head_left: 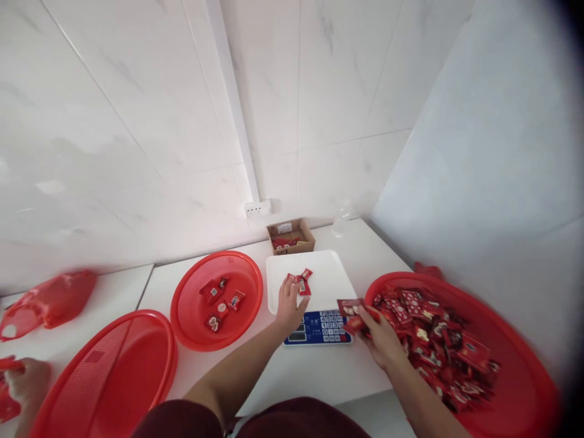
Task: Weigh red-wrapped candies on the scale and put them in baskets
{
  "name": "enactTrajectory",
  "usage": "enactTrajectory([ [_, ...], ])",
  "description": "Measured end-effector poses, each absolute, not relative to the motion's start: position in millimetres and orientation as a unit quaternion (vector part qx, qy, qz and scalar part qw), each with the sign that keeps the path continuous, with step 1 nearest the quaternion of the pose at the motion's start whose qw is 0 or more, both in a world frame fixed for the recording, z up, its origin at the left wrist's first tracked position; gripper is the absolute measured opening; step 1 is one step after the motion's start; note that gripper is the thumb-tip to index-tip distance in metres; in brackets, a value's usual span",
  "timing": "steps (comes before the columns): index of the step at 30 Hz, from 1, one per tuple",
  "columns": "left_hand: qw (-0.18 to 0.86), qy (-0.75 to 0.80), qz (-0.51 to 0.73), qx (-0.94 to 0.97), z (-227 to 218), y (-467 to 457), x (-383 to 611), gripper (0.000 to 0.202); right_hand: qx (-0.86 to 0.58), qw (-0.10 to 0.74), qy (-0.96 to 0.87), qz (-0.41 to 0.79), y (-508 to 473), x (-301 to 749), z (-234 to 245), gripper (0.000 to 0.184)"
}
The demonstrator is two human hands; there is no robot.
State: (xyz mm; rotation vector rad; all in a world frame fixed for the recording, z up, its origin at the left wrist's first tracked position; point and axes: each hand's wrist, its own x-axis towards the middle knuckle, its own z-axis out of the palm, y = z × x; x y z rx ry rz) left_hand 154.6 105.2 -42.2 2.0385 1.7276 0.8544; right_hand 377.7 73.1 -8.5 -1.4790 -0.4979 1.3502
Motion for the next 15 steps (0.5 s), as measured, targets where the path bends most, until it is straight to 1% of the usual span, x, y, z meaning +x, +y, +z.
enactTrajectory([
  [3,0.185,0.598,0.331,0.706,-45,63,132,0.034,-0.584,0.513,-0.174,0.605,103,352,-1,0.038],
  [8,0.169,0.642,0.349,0.662,-47,17,86,0.031,-0.576,0.510,-0.179,0.613,126,345,2,0.035],
  [12,0.145,0.671,0.347,0.639,-44,4,67,0.031,-0.580,0.523,-0.172,0.600,111,370,1,0.038],
  [15,0.149,0.679,0.310,0.648,-39,3,71,0.033,-0.600,0.547,-0.159,0.562,84,401,-6,0.038],
])
